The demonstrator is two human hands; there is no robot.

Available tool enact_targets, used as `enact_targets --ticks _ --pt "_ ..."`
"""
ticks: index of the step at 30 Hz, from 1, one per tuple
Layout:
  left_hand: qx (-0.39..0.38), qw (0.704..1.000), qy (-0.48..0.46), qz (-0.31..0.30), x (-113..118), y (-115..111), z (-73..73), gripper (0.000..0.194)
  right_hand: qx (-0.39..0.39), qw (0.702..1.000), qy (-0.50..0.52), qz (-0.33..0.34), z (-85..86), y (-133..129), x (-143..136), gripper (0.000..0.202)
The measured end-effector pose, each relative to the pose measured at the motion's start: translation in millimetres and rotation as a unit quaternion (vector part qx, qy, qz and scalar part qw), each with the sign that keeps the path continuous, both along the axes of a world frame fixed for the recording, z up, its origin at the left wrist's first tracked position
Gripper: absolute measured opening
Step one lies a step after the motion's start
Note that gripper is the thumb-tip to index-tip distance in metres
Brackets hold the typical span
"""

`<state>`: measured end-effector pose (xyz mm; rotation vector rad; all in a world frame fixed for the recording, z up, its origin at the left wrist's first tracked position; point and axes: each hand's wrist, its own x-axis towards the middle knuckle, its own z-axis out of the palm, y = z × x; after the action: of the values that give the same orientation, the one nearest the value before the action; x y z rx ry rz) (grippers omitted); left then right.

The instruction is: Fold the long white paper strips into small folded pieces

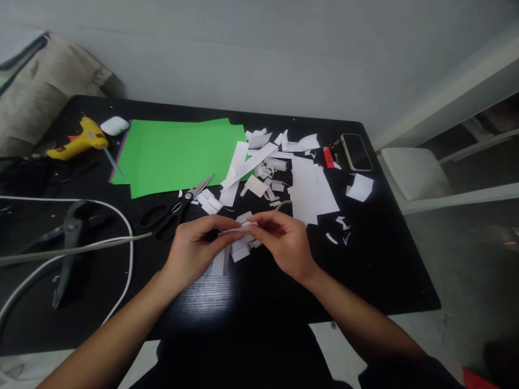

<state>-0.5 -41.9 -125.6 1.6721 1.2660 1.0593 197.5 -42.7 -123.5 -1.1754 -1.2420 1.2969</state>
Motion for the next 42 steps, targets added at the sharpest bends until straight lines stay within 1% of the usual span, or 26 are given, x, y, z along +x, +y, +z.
enact_targets --ticks 9,14,19,23,27,32,34,37,38,42 --pt "-0.034 0.999 -0.012 0.007 0.5 -0.9 3.4 0.007 -0.012 1.000 -0.005 -0.010 0.4 -0.6 -0.1 0.017" --pt "-0.021 1.000 -0.003 0.003 0.1 -0.8 2.4 0.007 -0.032 0.999 0.002 -0.010 3.0 0.0 0.0 0.017" --pt "-0.011 1.000 0.002 0.019 -0.2 -1.2 1.1 0.013 -0.054 0.998 0.022 0.002 1.9 4.3 1.7 0.018" --pt "-0.009 1.000 0.004 0.020 -0.3 -1.4 0.9 0.011 -0.045 0.999 0.015 0.002 2.3 5.1 3.3 0.013" --pt "-0.006 1.000 0.000 0.018 0.1 -1.2 2.4 0.009 -0.030 0.999 -0.018 -0.004 4.5 3.0 3.3 0.008" --pt "-0.001 1.000 -0.003 0.018 0.3 -2.0 3.8 0.008 -0.015 0.999 -0.035 -0.006 5.0 0.9 2.9 0.007" --pt "-0.002 1.000 -0.004 0.020 0.2 -2.1 3.4 0.007 -0.024 0.999 -0.030 0.001 5.4 0.8 3.5 0.011" --pt "-0.007 1.000 0.001 0.026 -0.3 -1.6 1.7 0.008 -0.038 0.999 -0.015 0.021 6.4 1.3 4.3 0.030" --pt "-0.007 1.000 0.002 0.027 -0.5 -1.5 1.1 0.008 -0.037 0.999 -0.010 0.027 6.6 1.4 4.3 0.032" --pt "-0.005 1.000 0.004 0.025 -0.7 -1.4 0.0 0.009 -0.010 1.000 -0.016 0.021 5.8 1.4 2.9 0.019"
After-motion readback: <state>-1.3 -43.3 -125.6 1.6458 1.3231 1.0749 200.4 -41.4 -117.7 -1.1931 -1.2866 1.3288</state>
